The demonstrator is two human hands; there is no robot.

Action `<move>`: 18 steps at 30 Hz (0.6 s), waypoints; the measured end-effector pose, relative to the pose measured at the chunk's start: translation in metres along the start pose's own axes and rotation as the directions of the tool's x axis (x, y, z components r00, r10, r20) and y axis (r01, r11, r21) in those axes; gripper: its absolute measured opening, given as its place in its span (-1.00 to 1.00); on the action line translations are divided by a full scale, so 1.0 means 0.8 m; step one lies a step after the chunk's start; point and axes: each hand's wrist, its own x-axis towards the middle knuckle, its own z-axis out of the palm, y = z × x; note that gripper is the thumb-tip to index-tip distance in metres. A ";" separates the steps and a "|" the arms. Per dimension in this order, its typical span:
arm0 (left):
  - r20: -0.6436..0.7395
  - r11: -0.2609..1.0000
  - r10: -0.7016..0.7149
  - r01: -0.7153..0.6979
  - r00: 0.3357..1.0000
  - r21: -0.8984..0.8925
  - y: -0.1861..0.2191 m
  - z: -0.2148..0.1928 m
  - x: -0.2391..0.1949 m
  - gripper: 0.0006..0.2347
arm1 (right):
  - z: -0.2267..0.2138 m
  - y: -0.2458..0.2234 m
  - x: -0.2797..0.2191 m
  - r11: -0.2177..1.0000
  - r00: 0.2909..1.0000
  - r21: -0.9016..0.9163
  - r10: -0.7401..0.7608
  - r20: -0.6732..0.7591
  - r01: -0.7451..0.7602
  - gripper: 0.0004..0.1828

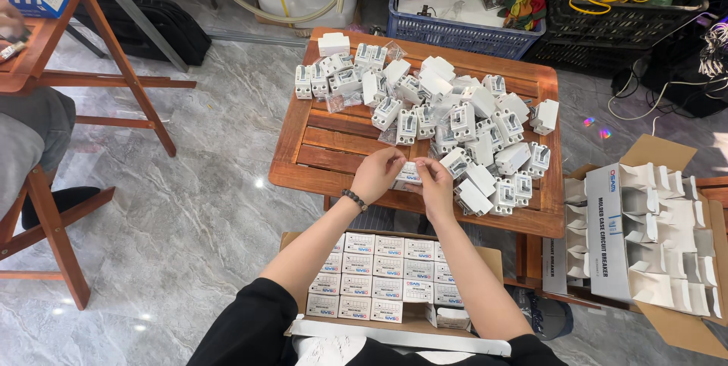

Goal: The person picks up white circuit breakers from a pile on a wooden table, turns them over by hand to check them, and then places them into compartments inside a cardboard box.

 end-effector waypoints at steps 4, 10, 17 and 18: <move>0.004 0.999 -0.041 0.041 0.999 0.036 0.006 0.001 -0.005 -0.81 | -0.007 0.042 0.016 0.998 0.999 0.054 -0.039 0.018 0.038 -0.78; 0.008 0.993 -0.106 0.106 0.994 0.057 0.019 0.003 -0.010 -0.78 | -0.004 0.038 0.013 0.996 0.998 0.074 -0.061 0.019 0.059 -0.80; -0.042 0.996 -0.043 0.046 0.998 0.077 0.007 0.024 -0.007 -0.79 | 0.000 0.049 0.018 0.996 0.999 0.090 -0.020 -0.025 0.022 -0.78; -0.057 0.985 0.042 -0.031 0.998 0.171 -0.007 0.034 -0.003 -0.81 | 0.001 0.053 0.018 0.994 0.998 0.097 -0.040 -0.046 0.044 -0.79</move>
